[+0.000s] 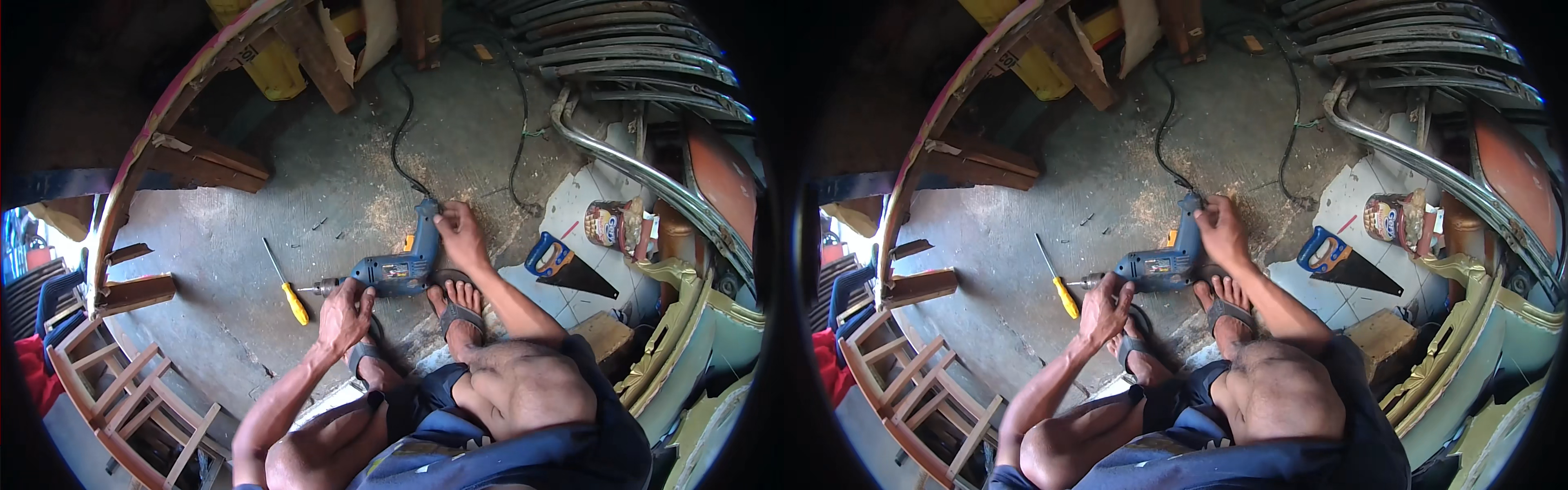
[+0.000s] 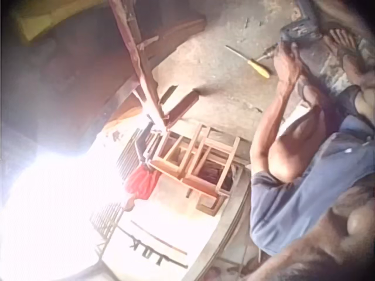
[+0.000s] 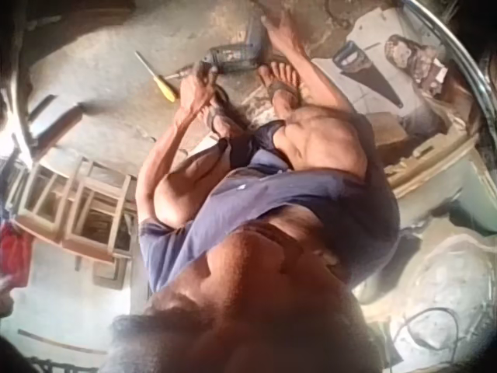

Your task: The person disassembles an electric power drill by removing the outer casing with a screwdriver, handles the internal motor and wiring components, and kemudian reassembles the casing parts.

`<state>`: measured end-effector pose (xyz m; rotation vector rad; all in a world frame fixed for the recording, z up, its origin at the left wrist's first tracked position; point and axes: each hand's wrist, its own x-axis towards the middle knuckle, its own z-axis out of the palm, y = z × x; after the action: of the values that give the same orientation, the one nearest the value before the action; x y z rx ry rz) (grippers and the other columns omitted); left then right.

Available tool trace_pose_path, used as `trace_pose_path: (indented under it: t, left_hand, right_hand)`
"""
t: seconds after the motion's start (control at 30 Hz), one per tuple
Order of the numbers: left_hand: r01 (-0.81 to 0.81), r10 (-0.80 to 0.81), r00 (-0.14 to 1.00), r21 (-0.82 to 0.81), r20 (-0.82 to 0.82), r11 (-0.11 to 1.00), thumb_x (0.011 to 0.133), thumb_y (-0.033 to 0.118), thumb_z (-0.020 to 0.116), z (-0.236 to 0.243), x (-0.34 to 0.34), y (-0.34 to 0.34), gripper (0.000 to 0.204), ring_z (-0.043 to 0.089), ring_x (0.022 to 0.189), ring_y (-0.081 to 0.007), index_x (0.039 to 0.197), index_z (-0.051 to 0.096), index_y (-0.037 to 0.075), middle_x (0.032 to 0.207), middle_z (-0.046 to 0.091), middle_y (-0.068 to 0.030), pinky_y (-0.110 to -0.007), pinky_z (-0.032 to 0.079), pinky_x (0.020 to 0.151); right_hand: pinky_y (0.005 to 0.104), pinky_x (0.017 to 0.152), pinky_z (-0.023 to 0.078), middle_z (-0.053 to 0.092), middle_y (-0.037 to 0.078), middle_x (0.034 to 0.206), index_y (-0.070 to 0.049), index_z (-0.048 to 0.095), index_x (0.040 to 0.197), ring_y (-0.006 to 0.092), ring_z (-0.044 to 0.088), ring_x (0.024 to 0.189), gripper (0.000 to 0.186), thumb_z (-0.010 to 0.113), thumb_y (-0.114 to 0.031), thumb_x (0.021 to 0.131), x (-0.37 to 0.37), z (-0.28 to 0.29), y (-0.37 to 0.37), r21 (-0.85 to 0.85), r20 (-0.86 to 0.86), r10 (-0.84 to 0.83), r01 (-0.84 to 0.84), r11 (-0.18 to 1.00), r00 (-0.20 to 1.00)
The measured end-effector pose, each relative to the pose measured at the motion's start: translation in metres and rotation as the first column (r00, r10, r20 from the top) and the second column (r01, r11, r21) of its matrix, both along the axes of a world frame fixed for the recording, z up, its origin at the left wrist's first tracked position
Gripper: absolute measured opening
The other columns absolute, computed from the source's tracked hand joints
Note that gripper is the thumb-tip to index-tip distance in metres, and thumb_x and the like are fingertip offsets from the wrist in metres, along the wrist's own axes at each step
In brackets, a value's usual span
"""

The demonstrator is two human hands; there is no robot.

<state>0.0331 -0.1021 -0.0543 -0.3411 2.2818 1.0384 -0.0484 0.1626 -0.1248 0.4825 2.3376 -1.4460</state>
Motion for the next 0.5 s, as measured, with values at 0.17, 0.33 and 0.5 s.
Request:
trace_pose_path:
  t: [0.17, 0.33, 0.5]
  left_hand:
    - [0.390, -0.412, 0.859, -0.133, -0.305, 0.911, 0.096, 0.039, 0.066, -0.020, -0.047, 0.026, 0.048, 0.064, 0.107, -0.0460, 0.115, 0.059, -0.004, 0.117, 0.067, -0.0272, -0.051, 0.050, 0.092]
    - [0.294, -0.311, 0.947, 0.167, 0.085, 0.941, 0.088, 0.056, 0.071, -0.072, -0.087, 0.066, 0.071, 0.065, 0.108, -0.0425, 0.123, 0.059, -0.006, 0.116, 0.066, -0.0287, -0.046, 0.050, 0.092]
    - [0.317, -0.342, 0.925, 0.161, 0.166, 0.935, 0.085, 0.056, 0.074, -0.085, -0.088, 0.079, 0.070, 0.069, 0.101, -0.0404, 0.120, 0.065, -0.003, 0.108, 0.071, -0.0256, -0.047, 0.052, 0.085]
  right_hand:
    - [0.0402, 0.094, 0.049, 0.061, 0.013, 0.132, -0.002, 0.057, 0.135, 0.0231, 0.063, 0.110, 0.058, 0.070, -0.042, 0.095, -0.006, -0.021, 0.024, -0.461, 0.448, 0.032, 0.201, 0.864, 0.893]
    - [0.0405, 0.097, 0.045, 0.062, 0.007, 0.128, -0.007, 0.060, 0.133, 0.0207, 0.057, 0.116, 0.058, 0.073, -0.045, 0.092, -0.007, -0.029, 0.017, -0.588, 0.364, 0.242, 0.020, 0.809, 0.899]
    - [0.0354, 0.094, 0.046, 0.066, 0.006, 0.118, -0.006, 0.064, 0.127, 0.0173, 0.058, 0.110, 0.055, 0.078, -0.042, 0.087, -0.001, -0.036, 0.021, -0.603, 0.399, 0.186, 0.104, 0.791, 0.898]
